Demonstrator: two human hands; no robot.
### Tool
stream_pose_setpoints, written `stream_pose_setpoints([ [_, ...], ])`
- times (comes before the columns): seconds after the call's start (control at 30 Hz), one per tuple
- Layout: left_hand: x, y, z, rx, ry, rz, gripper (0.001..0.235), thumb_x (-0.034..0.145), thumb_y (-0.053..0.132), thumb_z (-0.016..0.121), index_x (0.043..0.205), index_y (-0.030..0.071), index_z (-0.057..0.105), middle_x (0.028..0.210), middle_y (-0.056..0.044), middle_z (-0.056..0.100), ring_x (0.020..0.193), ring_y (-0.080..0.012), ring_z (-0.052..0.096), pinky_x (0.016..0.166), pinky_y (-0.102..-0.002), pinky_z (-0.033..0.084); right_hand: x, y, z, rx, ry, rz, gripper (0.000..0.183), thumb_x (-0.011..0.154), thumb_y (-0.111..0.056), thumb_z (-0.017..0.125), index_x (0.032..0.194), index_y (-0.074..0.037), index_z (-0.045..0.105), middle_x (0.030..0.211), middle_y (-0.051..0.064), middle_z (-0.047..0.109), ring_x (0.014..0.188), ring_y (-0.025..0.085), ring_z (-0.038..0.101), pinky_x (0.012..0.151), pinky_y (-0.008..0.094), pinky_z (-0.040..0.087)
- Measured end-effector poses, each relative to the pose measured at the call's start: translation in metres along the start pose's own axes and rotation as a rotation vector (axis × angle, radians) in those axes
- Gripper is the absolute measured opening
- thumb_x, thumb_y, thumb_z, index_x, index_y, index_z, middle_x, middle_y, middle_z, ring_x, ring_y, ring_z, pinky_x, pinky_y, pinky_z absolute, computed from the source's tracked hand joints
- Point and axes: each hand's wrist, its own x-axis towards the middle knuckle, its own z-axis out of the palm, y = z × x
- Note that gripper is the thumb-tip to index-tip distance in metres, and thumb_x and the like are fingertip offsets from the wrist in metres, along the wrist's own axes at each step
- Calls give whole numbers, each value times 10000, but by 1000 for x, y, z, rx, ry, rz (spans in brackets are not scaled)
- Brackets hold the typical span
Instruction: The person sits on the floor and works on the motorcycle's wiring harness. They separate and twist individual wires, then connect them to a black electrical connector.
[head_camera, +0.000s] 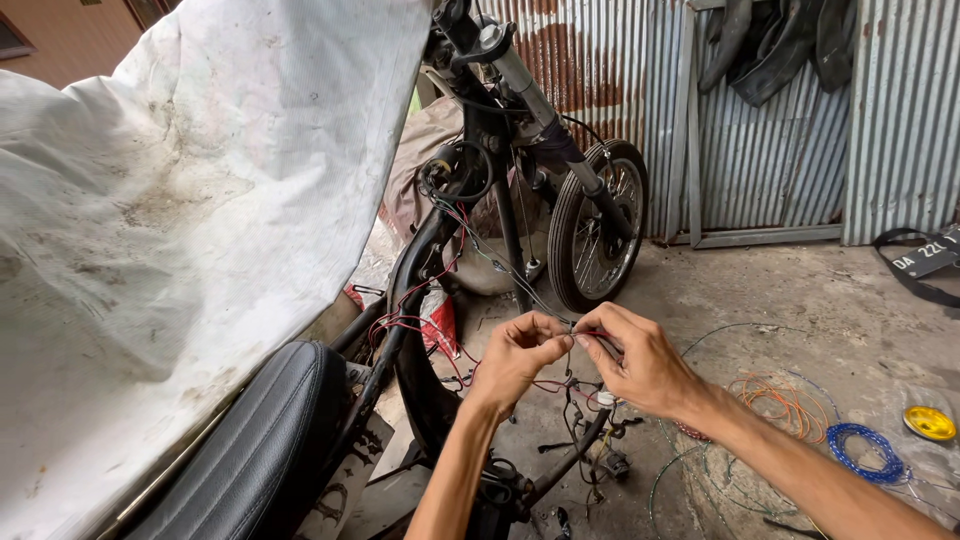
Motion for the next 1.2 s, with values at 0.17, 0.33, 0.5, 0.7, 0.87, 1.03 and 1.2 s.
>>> stream_pose_setpoints([
  [0.17, 11, -11, -1, 829, 104, 902, 157, 729, 1, 697, 795, 142, 674, 736, -20, 638, 675, -193, 572, 606, -268, 457, 3, 5, -3, 272, -44, 319, 99, 846, -88, 589, 850, -47, 679, 633, 32, 629, 543, 79, 463, 490, 218, 394],
  [0.33, 5, 7, 8, 529, 49, 613, 136, 736, 33, 727, 817, 139, 699, 702, -20, 665, 616, -145, 547, 584, -261, 451, 2, -1, -10, 94, 15, 240, 71, 821, -67, 616, 858, -65, 676, 677, 104, 671, 498, 138, 499, 470, 272, 412],
  [0.5, 10, 7, 5, 338, -68, 119, 151, 863, 195, 664, 836, 50, 696, 676, -66, 637, 666, -122, 524, 595, -271, 465, 0, 5, -12, -67, 11, 15, 71, 850, -58, 586, 874, -84, 648, 765, 89, 671, 641, 244, 658, 571, 293, 517],
  [0.7, 17, -4, 10, 131, -84, -55, 118, 819, 143, 643, 806, 28, 667, 686, -45, 615, 620, -96, 526, 603, -218, 464, -5, 13, -10, -225, -13, -127, 65, 875, -63, 566, 881, -97, 621, 798, 46, 646, 745, 211, 676, 642, 284, 550],
  [0.87, 19, -21, 12, 511, -86, 457, 62, 803, 43, 649, 850, 48, 610, 707, -66, 542, 702, -180, 536, 656, -291, 479, -4, 6, -18, 64, -59, 174, 92, 872, -76, 574, 900, -52, 658, 733, 80, 660, 643, 166, 622, 595, 289, 535],
  [1.03, 15, -11, 19, 1005, 13, 998, 152, 808, -26, 621, 904, 64, 546, 767, -78, 482, 722, -234, 524, 695, -287, 484, -2, 17, -14, 351, -11, 348, 116, 863, -91, 565, 905, -29, 653, 659, 30, 611, 581, 74, 493, 513, 206, 447],
  [1.2, 14, -15, 19, 307, -108, 151, 90, 825, 135, 640, 840, 47, 630, 702, -42, 599, 700, -113, 522, 610, -280, 485, -6, 9, -22, 34, 22, 154, 60, 815, -114, 635, 864, -97, 665, 642, 72, 650, 454, 147, 498, 448, 273, 416],
])
